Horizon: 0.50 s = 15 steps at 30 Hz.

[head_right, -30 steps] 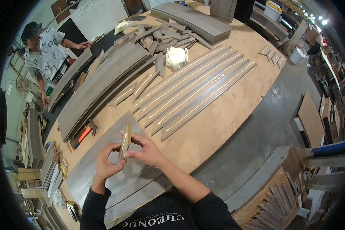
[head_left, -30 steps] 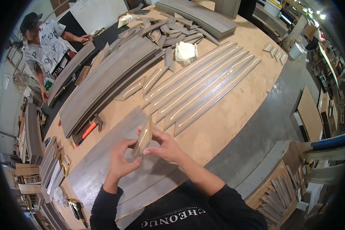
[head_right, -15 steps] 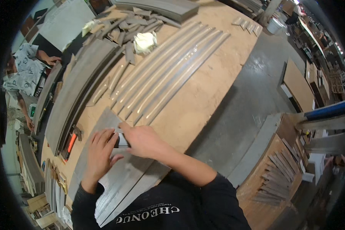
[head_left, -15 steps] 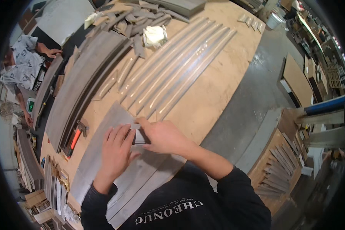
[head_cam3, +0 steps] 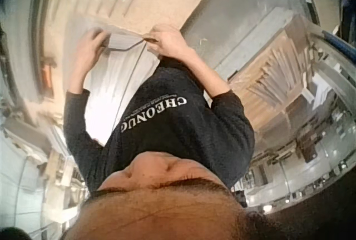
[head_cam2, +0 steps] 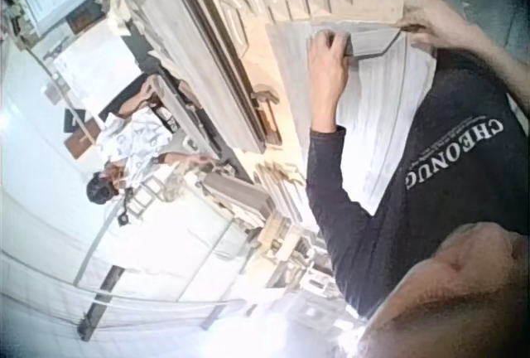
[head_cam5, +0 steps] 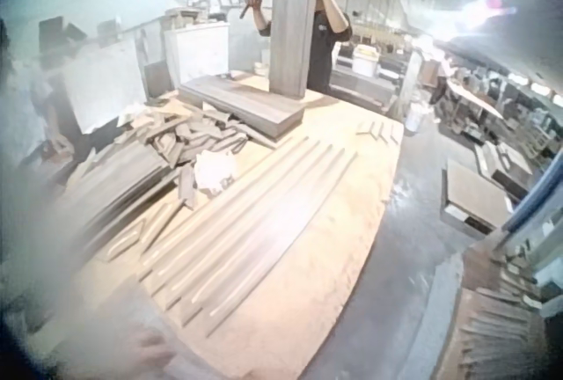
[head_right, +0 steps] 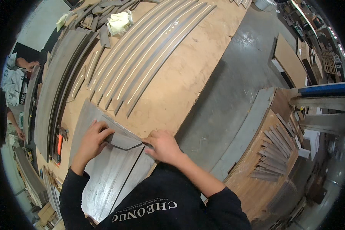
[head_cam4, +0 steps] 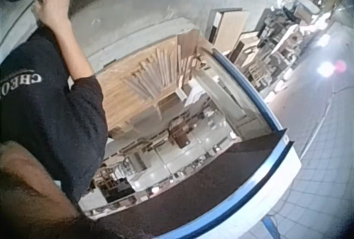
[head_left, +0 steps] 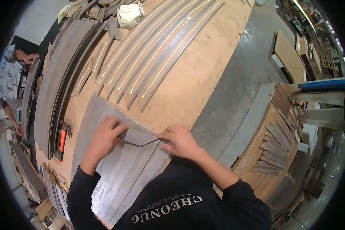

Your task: The person aligns wooden trim pieces onto wooden panels by hand and fastens them using a nail gun.

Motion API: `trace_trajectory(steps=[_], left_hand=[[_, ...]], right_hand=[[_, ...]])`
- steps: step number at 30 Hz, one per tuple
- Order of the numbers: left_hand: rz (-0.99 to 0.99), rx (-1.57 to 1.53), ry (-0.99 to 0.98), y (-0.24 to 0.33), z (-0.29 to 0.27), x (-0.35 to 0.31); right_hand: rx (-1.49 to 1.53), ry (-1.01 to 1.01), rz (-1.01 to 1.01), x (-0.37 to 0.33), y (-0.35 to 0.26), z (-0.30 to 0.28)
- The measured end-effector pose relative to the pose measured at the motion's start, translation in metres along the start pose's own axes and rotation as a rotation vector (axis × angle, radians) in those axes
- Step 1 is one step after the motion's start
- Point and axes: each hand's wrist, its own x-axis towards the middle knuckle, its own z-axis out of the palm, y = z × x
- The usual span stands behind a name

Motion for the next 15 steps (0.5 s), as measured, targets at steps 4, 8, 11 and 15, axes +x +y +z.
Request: trace_trajectory(steps=[4,8,11,15], left_hand=[[0.071,0.031,-0.005,-0.005,0.011,0.017],[0.101,0.087,-0.028,-0.009,0.015,0.024],[0.095,0.097,-0.061,-0.003,0.013,0.025],[0.096,0.077,-0.124,0.005,0.008,0.028]], right_hand=[[-0.081,0.214,-0.036,-0.006,-0.001,0.015],[-0.054,0.291,-0.086,-0.009,0.004,0.020],[-0.049,0.327,-0.111,-0.008,0.007,0.022],[-0.070,0.365,-0.159,-0.007,0.009,0.023]])
